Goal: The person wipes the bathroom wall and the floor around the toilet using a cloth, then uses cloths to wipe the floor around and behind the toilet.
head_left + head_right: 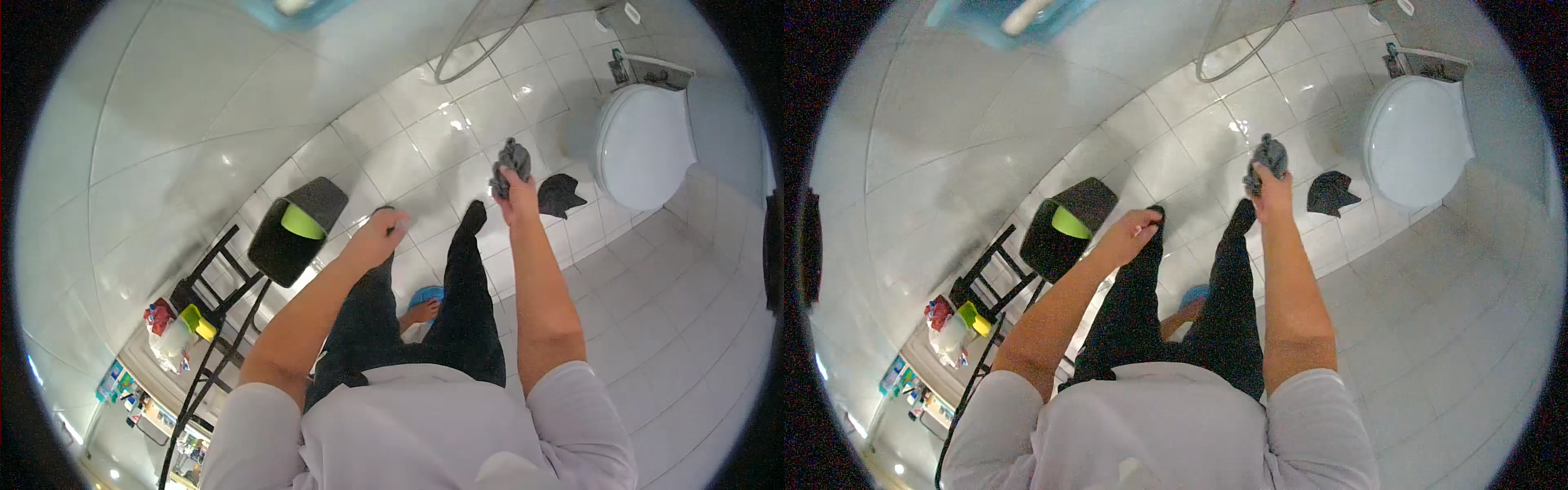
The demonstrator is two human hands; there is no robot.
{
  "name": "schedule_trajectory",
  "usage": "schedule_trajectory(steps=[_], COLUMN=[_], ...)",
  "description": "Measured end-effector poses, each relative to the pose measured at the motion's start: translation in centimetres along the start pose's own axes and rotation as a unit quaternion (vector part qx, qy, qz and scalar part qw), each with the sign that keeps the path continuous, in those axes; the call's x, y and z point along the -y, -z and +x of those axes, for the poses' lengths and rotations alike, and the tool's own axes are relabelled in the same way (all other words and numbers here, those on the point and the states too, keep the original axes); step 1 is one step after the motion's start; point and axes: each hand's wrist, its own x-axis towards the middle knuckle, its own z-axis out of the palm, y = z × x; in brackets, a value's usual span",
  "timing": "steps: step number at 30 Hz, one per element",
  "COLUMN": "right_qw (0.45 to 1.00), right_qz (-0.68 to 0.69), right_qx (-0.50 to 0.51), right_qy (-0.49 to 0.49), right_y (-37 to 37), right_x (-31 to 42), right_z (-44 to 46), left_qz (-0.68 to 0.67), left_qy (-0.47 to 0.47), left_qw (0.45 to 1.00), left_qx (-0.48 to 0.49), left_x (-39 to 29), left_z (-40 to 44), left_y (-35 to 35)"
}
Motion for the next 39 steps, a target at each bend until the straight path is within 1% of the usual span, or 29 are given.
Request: schedule_trajectory(steps=[1, 2, 3, 5, 7, 8, 9, 10, 11, 12, 13, 16, 17, 19, 20, 22, 23, 24, 25, 27, 29, 30, 31, 32, 34, 35, 37, 38, 39], right_qw=[0.997, 0.989, 0.989, 0.948, 0.941, 0.935, 0.933, 0.932, 0.922, 0.916, 0.915, 0.905, 0.911, 0.919, 0.919, 0.93, 0.929, 0.931, 0.934, 0.939, 0.957, 0.957, 0.965, 0.973, 0.975, 0.977, 0.983, 0.983, 0.981], right_qz=[0.043, 0.086, 0.084, 0.2, 0.193, 0.189, 0.178, 0.168, 0.165, 0.158, 0.132, 0.109, 0.067, -0.017, -0.022, -0.063, -0.068, -0.089, -0.109, -0.105, -0.086, -0.087, -0.083, -0.079, -0.093, -0.099, -0.093, -0.094, -0.085], right_qx=[0.035, 0.071, 0.073, 0.175, 0.2, 0.22, 0.23, 0.239, 0.252, 0.263, 0.282, 0.305, 0.313, 0.308, 0.306, 0.306, 0.307, 0.3, 0.292, 0.269, 0.202, 0.201, 0.172, 0.142, 0.13, 0.107, 0.066, 0.062, 0.063], right_qy=[-0.05, -0.099, -0.1, -0.173, -0.192, -0.206, -0.21, -0.214, -0.244, -0.26, -0.258, -0.274, -0.261, -0.245, -0.247, -0.194, -0.196, -0.186, -0.177, -0.187, -0.188, -0.188, -0.177, -0.167, -0.153, -0.154, -0.143, -0.144, -0.165], right_y=[0.3, 0.6, 0.6, 0.8, 1.4, 1.5, 1.7, 2.3, 3.0, 3.4, 3.7, 3.6, 3.3, 2.4, 1.9, 1.1, 0.5, 0.0, -0.5, -2.0, -3.4, -3.9, -3.9, -3.9, -3.8, -3.5, -3.1, -2.6, -2.4], right_x=[0.4, 0.8, 1.5, 3.5, 5.0, 5.4, 5.7, 5.8, 5.8, 5.7, 5.7, 5.4, 5.1, 4.8, 4.3, 3.2, 2.9, 2.6, 2.2, 1.8, 0.6, -0.4, -1.5, -2.5, -4.5, -5.7, -8.1, -9.2, -10.0], right_z=[-0.2, -0.6, -1.7, -4.6, -6.4, -7.1, -7.7, -7.9, -7.8, -7.4, -6.9, -5.8, -5.6, -5.7, -5.6, -5.3, -5.0, -4.5, -4.0, -2.8, -1.5, -0.1, 1.7, 3.4, 6.5, 8.1, 10.0, 10.6, 11.0], left_qz=[-0.002, -0.068, -0.134, -0.307, -0.439, -0.493, -0.512, -0.552, -0.605, -0.623, -0.612, -0.421, -0.424, -0.303, -0.309, -0.31, -0.314, -0.216, -0.108, -0.05, -0.11, -0.211, -0.106, -0.009, -0.229, -0.228, -0.49, -0.489, -0.534], left_qy=[0.001, 0.028, 0.057, 0.068, 0.123, 0.127, 0.136, 0.131, 0.098, 0.065, 0.065, 0.035, 0.039, 0.104, 0.105, 0.116, 0.117, 0.017, -0.083, 0.032, 0.144, 0.198, 0.255, 0.322, 0.429, 0.431, 0.41, 0.412, 0.384], left_qw=[1.0, 0.997, 0.988, 0.945, 0.887, 0.859, 0.848, 0.823, 0.79, 0.779, 0.786, 0.906, 0.905, 0.947, 0.945, 0.944, 0.942, 0.963, 0.945, 0.909, 0.8, 0.76, 0.719, 0.657, 0.598, 0.6, 0.535, 0.536, 0.535], left_qx=[0.0, -0.02, -0.041, -0.087, -0.066, -0.045, -0.024, -0.008, 0.009, 0.032, 0.063, 0.013, 0.008, 0.016, 0.016, -0.008, -0.011, -0.157, -0.296, -0.413, -0.571, -0.581, -0.638, -0.682, -0.637, -0.635, -0.553, -0.55, -0.53], left_x=[-1.8, -3.7, -5.4, -7.6, -10.7, -10.8, -12.2, -13.3, -13.5, -13.6, -13.3, -12.8, -12.2, -13.3, -13.1, -12.5, -10.1, -6.1, -2.9, 2.2, 10.5, 12.6, 17.7, 22.7, 24.0, 24.2, 24.9, 25.2, 25.9], left_z=[1.4, 2.8, 4.3, 7.5, 9.6, 10.9, 11.1, 11.0, 11.7, 11.9, 12.2, 12.3, 12.0, 10.8, 10.6, 10.2, 10.4, 11.0, 11.5, 8.7, 6.3, 4.1, 2.5, 0.9, -1.5, -1.9, -2.0, -1.8, -1.6], left_y=[-0.8, -1.5, -2.2, -4.1, -4.8, -5.8, -6.1, -6.3, -7.1, -7.4, -7.5, -8.2, -8.2, -6.8, -6.4, -5.6, -6.1, -7.3, -7.9, -4.4, -1.9, 0.5, 0.9, 1.2, 3.5, 4.0, 4.5, 4.4, 4.3])
